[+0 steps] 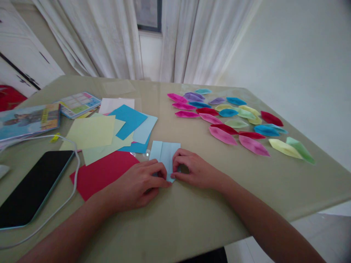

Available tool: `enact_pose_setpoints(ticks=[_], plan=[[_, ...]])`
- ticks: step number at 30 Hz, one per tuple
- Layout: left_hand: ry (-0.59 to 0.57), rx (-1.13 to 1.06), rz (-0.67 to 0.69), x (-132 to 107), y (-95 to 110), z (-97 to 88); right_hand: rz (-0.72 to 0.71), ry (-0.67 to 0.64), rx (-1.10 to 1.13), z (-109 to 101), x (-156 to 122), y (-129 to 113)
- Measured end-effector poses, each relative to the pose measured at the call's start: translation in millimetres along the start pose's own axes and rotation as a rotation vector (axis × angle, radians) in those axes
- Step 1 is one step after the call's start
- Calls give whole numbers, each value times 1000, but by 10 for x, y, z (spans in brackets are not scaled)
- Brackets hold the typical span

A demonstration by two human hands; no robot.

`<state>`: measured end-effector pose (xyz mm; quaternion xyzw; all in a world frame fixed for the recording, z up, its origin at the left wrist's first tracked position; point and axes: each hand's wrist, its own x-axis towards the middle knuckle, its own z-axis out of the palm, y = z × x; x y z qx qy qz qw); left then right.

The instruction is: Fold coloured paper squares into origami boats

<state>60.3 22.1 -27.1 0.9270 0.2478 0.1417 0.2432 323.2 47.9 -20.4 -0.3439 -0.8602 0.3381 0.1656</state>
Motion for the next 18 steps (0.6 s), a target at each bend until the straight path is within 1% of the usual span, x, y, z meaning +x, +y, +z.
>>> enact_pose_setpoints(ticks=[5,10,15,18], plan=[[-5,14,-8,-11,20,-4,-8,0,-8,-2,4,0],[13,23,17,-15,9,12,-6,-11,-16,-3,7,-21],[3,107,43,-15,31,26,-27,-25,-25,-23,-8,-29],[9,142,60,7,65,25,-44,-28,-68,-44,-25,-34]])
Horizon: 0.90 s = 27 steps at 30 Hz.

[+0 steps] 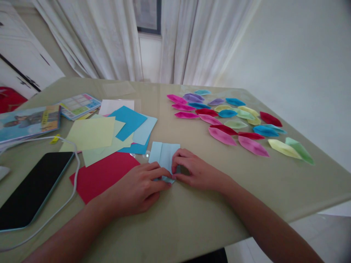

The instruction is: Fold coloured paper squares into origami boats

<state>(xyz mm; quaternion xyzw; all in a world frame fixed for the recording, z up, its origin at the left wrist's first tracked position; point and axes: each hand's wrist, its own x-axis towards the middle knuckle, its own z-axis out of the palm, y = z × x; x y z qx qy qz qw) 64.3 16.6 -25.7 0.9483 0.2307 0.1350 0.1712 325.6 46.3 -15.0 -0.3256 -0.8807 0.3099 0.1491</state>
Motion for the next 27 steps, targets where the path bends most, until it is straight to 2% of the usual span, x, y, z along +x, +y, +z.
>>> enact_pose_setpoints(ticks=[5,12,19,22,27], plan=[[-20,7,-2,37,25,-3,55,4,-119,-30,-22,-21],[-15,-15,-32,24,38,-15,290,-43,-167,-154,-88,-17],[-4,-77,-57,38,35,-47,195,-26,-140,-72,-40,-121],[-1,-68,-66,28,25,-33,240,-47,-166,-37,-20,-128],[26,-52,-56,16,23,-11,321,-67,-184,-103,-75,-82]])
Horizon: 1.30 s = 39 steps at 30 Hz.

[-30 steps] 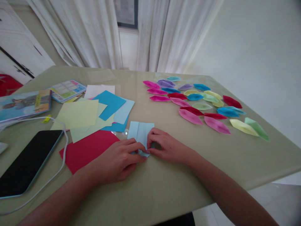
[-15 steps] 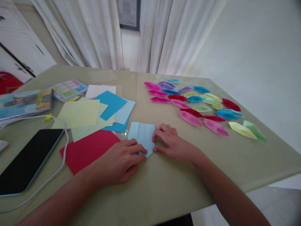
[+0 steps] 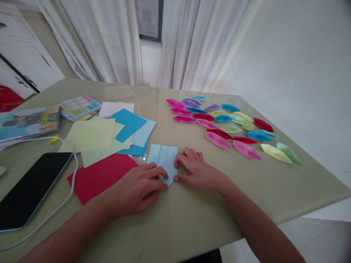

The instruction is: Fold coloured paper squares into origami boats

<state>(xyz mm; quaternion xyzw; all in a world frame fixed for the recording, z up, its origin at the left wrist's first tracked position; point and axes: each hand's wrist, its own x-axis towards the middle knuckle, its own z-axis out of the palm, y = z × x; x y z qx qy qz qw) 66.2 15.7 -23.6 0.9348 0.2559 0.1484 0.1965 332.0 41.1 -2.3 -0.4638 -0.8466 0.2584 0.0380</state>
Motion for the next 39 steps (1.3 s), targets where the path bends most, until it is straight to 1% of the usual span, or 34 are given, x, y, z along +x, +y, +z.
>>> enact_pose_setpoints(ticks=[4,8,10,13,15,17,19,21,23,25,27,30,33,36,39], plan=[[6,-24,-5,5,-1,4,-32,18,-7,-50,-26,29],[41,-75,-16,11,-39,-45,-144,150,-4,-102,8,115],[59,-76,-20,9,-67,-80,-205,181,-2,-127,34,183],[118,3,-61,4,-91,-89,-244,161,-12,-136,67,249],[180,100,-82,7,-85,-47,-250,165,-35,-113,84,239],[229,187,-69,12,-78,19,-269,178,-62,-79,92,194],[240,251,-25,12,-94,80,-316,158,-58,-52,89,139],[227,292,9,4,-144,109,-375,115,-15,-42,80,103],[219,303,-6,-7,-206,105,-408,89,5,-41,72,95],[233,291,-45,-10,-243,89,-403,89,-30,-27,71,100],[244,277,-68,-2,-233,88,-395,101,-77,11,77,96],[239,256,-56,14,-177,121,-434,129,-82,83,78,61],[204,160,-55,5,-161,146,-474,156,-63,103,64,40],[170,39,-108,-15,-178,143,-463,123,-57,71,57,59],[184,14,-153,-14,-171,147,-483,92,-32,49,71,86]])
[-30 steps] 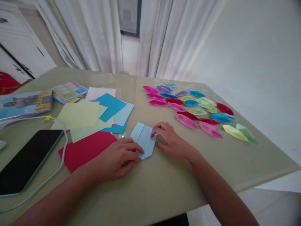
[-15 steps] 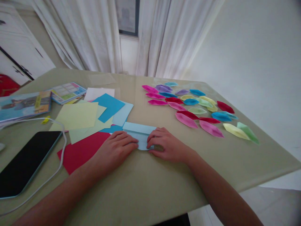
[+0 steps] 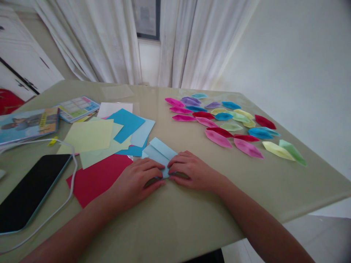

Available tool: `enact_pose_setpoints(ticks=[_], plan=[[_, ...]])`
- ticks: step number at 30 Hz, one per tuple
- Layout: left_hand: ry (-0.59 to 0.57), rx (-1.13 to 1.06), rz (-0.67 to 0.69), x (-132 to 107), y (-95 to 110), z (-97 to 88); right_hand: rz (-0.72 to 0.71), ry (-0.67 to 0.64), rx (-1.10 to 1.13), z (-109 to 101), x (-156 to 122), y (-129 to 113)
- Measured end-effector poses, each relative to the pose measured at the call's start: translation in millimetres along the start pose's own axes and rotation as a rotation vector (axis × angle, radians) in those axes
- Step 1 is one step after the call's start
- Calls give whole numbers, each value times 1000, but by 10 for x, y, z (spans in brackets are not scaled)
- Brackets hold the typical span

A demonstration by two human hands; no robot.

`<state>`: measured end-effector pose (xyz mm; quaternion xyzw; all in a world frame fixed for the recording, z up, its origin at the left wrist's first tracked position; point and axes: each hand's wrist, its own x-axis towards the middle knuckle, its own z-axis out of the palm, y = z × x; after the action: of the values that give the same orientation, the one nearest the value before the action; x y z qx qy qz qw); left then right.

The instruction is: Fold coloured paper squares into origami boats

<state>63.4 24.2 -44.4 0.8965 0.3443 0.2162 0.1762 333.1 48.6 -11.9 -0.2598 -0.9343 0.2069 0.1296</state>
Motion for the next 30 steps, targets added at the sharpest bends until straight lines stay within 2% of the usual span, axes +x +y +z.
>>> enact_pose_setpoints(ticks=[6,11,14,19,30], plan=[[49,-49,-91,20,45,41,-24,-12,26,-6,-8,21],[83,-108,-189,30,74,49,-22,-39,-75,-28,-40,-12],[97,-131,-214,32,80,59,-56,-58,-135,-42,-54,-59],[88,-131,-229,35,79,71,-5,-86,-161,-70,-63,-144],[79,-159,-269,33,109,11,-20,-156,-187,-82,-102,-253]])
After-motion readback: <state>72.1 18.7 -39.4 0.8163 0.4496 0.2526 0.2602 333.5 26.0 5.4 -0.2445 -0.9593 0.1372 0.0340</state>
